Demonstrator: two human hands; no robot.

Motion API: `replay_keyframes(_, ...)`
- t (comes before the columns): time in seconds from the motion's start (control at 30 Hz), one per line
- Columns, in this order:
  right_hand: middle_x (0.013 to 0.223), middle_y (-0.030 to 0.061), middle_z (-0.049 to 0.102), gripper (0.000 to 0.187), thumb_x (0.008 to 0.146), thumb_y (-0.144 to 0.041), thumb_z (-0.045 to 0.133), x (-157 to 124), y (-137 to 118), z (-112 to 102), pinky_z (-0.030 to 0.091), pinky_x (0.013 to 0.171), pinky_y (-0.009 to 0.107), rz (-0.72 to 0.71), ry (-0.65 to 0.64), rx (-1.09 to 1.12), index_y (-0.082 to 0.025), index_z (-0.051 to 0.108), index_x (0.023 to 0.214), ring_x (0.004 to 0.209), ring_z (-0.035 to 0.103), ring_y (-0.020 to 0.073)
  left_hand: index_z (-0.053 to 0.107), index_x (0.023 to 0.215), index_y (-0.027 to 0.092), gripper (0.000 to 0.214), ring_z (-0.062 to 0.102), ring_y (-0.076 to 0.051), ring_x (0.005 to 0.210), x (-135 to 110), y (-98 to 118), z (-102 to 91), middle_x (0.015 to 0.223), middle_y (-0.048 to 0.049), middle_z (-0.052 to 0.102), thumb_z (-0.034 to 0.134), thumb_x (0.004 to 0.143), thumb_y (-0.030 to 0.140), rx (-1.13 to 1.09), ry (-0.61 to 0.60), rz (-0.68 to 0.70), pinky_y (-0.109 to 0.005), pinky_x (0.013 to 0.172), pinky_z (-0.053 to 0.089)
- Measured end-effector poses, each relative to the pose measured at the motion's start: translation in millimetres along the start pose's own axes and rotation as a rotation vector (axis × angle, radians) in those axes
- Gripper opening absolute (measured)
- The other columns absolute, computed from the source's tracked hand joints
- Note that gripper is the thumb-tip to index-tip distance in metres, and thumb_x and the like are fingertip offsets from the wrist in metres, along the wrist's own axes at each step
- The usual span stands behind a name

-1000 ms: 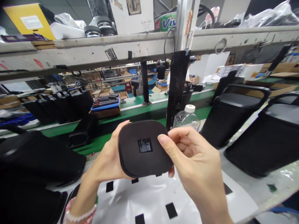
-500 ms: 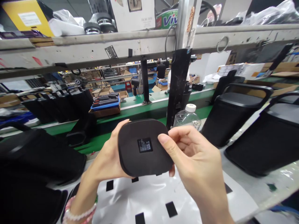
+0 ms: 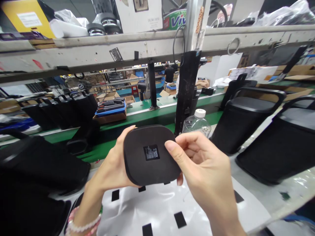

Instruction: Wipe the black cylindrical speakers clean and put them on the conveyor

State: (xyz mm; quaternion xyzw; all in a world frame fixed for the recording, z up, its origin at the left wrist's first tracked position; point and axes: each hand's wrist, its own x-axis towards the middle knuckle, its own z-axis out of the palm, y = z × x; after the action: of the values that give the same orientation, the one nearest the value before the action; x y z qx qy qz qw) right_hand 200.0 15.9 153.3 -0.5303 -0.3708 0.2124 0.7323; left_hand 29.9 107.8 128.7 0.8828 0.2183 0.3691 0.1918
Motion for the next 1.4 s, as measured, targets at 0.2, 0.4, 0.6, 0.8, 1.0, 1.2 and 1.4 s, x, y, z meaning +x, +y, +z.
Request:
replay_keyframes(0.2, 0.059, -0.0046, 0.057, 0.021, 0.076, -0.034, 0.08, -0.9, -1.3, 0.1, 0.04, 0.027, 0.015, -0.01, -0.005, -0.03, -0.023, 0.063, 0.074, 0.037, 0.045, 0.0062, 0.012, 0.148, 0.033, 0.128, 0.051, -0.034, 0.132, 0.0, -1.9, 0.4, 0.152, -0.0118, 0.039, 0.093, 0.048, 0.029, 0.006, 0.007, 0.004, -0.044, 0.101, 0.052)
replay_keyframes(0.4, 0.059, -0.0041, 0.059, 0.021, 0.075, -0.034, 0.081, -0.6, -1.4, -0.3, 0.041, 0.027, 0.016, -0.021, -0.011, -0.058, -0.022, 0.063, 0.074, 0.037, 0.047, 0.007, 0.011, 0.148, 0.034, 0.13, 0.052, -0.036, 0.131, 0.6, -2.9, 0.0, 0.152, -0.013, 0.038, 0.093, 0.047, 0.029, 0.012, 0.002, -0.011, -0.046, 0.102, 0.051)
replay_keyframes(0.6, 0.059, -0.004, 0.059, 0.02, 0.075, -0.034, 0.081, -0.4, 0.0, 0.6, 0.04, 0.026, 0.015, -0.041, 0.013, -0.063, -0.023, 0.064, 0.074, 0.037, 0.046, 0.007, 0.014, 0.148, 0.03, 0.126, 0.05, -0.037, 0.133, 0.1, -3.5, -0.1, 0.152, -0.0143, 0.037, 0.092, 0.05, 0.031, 0.009, -0.008, -0.011, -0.047, 0.103, 0.051)
replay_keyframes(0.8, 0.06, -0.0034, 0.059, 0.019, 0.076, -0.034, 0.079, -0.9, 0.9, 0.0, 0.042, 0.026, 0.016, -0.075, -0.002, -0.095, -0.022, 0.064, 0.075, 0.038, 0.047, 0.0073, 0.011, 0.148, 0.034, 0.13, 0.055, -0.037, 0.128, 0.9, -1.1, -1.3, 0.149, -0.0124, 0.041, 0.093, 0.047, 0.029, 0.005, -0.009, -0.028, -0.047, 0.1, 0.052)
replay_keyframes(1.0, 0.06, -0.0031, 0.06, 0.02, 0.075, -0.035, 0.08, -1.7, -0.2, 0.6, 0.041, 0.026, 0.015, -0.066, 0.004, -0.091, -0.021, 0.065, 0.073, 0.038, 0.047, 0.0071, 0.011, 0.146, 0.036, 0.13, 0.058, -0.035, 0.123, 2.3, 2.2, -1.5, 0.146, -0.0104, 0.044, 0.093, 0.046, 0.028, 0.013, -0.023, -0.068, -0.046, 0.098, 0.054)
replay_keyframes(1.2, 0.057, -0.003, 0.059, 0.022, 0.074, -0.039, 0.081, 1.3, 4.0, -3.7, 0.041, 0.025, 0.017, -0.073, -0.022, -0.092, -0.022, 0.066, 0.072, 0.036, 0.048, 0.0081, 0.012, 0.147, 0.035, 0.129, 0.058, -0.036, 0.124, 2.2, 2.6, -0.1, 0.148, -0.0113, 0.043, 0.093, 0.047, 0.031, 0.022, -0.016, -0.049, -0.047, 0.099, 0.053)
replay_keyframes(1.4, 0.056, -0.0027, 0.06, 0.027, 0.072, -0.042, 0.082, 2.6, 5.4, -5.3, 0.04, 0.024, 0.018, -0.07, -0.04, -0.093, -0.021, 0.065, 0.072, 0.035, 0.048, 0.0087, 0.013, 0.147, 0.034, 0.127, 0.057, -0.037, 0.123, 1.7, 1.7, 1.0, 0.147, -0.0127, 0.042, 0.093, 0.047, 0.032, 0.023, -0.028, -0.051, -0.047, 0.096, 0.055)
